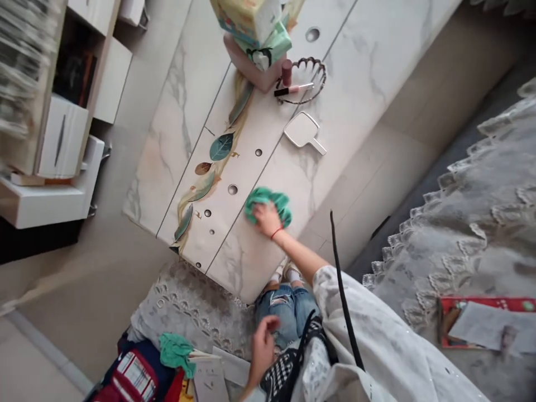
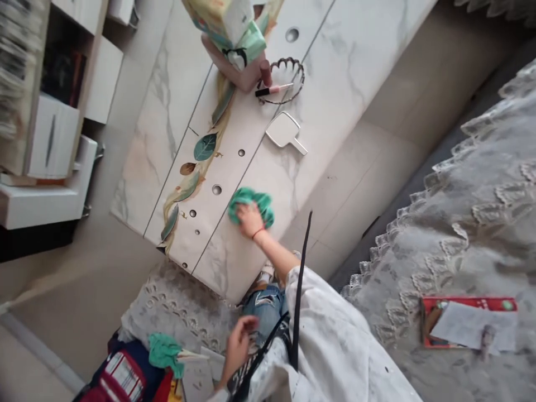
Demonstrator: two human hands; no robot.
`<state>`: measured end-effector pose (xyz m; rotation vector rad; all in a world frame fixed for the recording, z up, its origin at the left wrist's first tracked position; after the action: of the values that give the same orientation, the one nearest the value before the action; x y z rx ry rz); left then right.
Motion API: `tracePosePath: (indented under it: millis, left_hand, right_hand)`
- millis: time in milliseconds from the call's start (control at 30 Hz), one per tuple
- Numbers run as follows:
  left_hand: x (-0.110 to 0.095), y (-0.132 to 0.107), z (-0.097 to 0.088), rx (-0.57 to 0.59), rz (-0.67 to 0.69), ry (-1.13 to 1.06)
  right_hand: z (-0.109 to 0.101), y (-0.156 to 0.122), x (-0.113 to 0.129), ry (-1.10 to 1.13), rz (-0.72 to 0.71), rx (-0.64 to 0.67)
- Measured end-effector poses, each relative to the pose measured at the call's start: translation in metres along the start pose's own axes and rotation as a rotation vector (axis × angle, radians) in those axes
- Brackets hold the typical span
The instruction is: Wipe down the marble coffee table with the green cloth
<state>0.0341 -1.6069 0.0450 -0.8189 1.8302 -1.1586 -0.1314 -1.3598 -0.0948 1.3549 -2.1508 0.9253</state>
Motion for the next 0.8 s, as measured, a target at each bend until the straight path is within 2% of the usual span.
tracePosePath:
  millis: [67,100,133,167,200,267,367,433,467,500,567,633,700,767,800]
  left_hand:
    - [0.002,0.009,-0.040,-0.312,-0.113,-0.214]
    - [-0.001,0.015,-0.065,-0.485,-0.130,-0.337]
    - [-0.008,0.022,-0.090,-0.636,-0.114,-0.449]
    - [-0.021,0.032,-0.114,-0.746,-0.068,-0.532]
    - [-0.040,0.045,-0.136,-0.804,0.002,-0.575]
    - [-0.090,0.071,-0.179,-0.863,0.165,-0.610]
    - [-0.175,0.098,-0.244,-0.992,0.435,-0.596]
    - [-0.219,0.108,-0.291,-1.098,0.562,-0.549]
    - [-0.234,0.114,-0.314,-1.138,0.600,-0.519]
    - [-0.246,0.122,-0.336,-1.161,0.619,-0.488]
    - [-0.263,0.145,-0.375,-1.162,0.608,-0.425]
    - [-0.276,0.177,-0.397,-1.092,0.524,-0.366]
    - [-0.290,0.215,-0.398,-0.957,0.381,-0.337]
    - [-0.308,0.253,-0.382,-0.773,0.193,-0.346]
    - [-0.317,0.271,-0.371,-0.676,0.093,-0.353]
  right_hand:
    - [0.059,-0.029,0.070,-0.043,-0.397,0.294]
    - [0.076,-0.041,0.092,-0.065,-0.542,0.395]
    - [0.083,-0.046,0.102,-0.086,-0.634,0.458]
    - [0.080,-0.040,0.102,-0.106,-0.675,0.486]
    - [0.067,-0.023,0.093,-0.128,-0.673,0.488]
    - [0.019,0.034,0.058,-0.188,-0.595,0.446]
    - [-0.088,0.145,-0.009,-0.248,-0.365,0.276]
    - [-0.150,0.202,-0.043,-0.241,-0.242,0.160]
    - [-0.169,0.220,-0.053,-0.229,-0.211,0.130]
    - [-0.180,0.230,-0.060,-0.218,-0.191,0.116]
    - [-0.179,0.230,-0.062,-0.205,-0.148,0.110]
    - [-0.157,0.204,-0.055,-0.209,-0.135,0.148]
    - [-0.123,0.159,-0.040,-0.227,-0.248,0.298]
    - [-0.093,0.106,-0.028,-0.236,-0.435,0.504]
    - [-0.084,0.082,-0.026,-0.237,-0.516,0.588]
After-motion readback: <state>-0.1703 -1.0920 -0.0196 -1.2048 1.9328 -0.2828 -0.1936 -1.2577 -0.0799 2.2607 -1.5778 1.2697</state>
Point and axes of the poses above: each hand's wrist, its own y-axis towards the middle knuckle, its own z-axis out of the palm, x = y × z, the point moved 7 cm from there along y, towards the middle knuckle, and after that the axes turned 3 degrees about z, right-handed, at the moved point
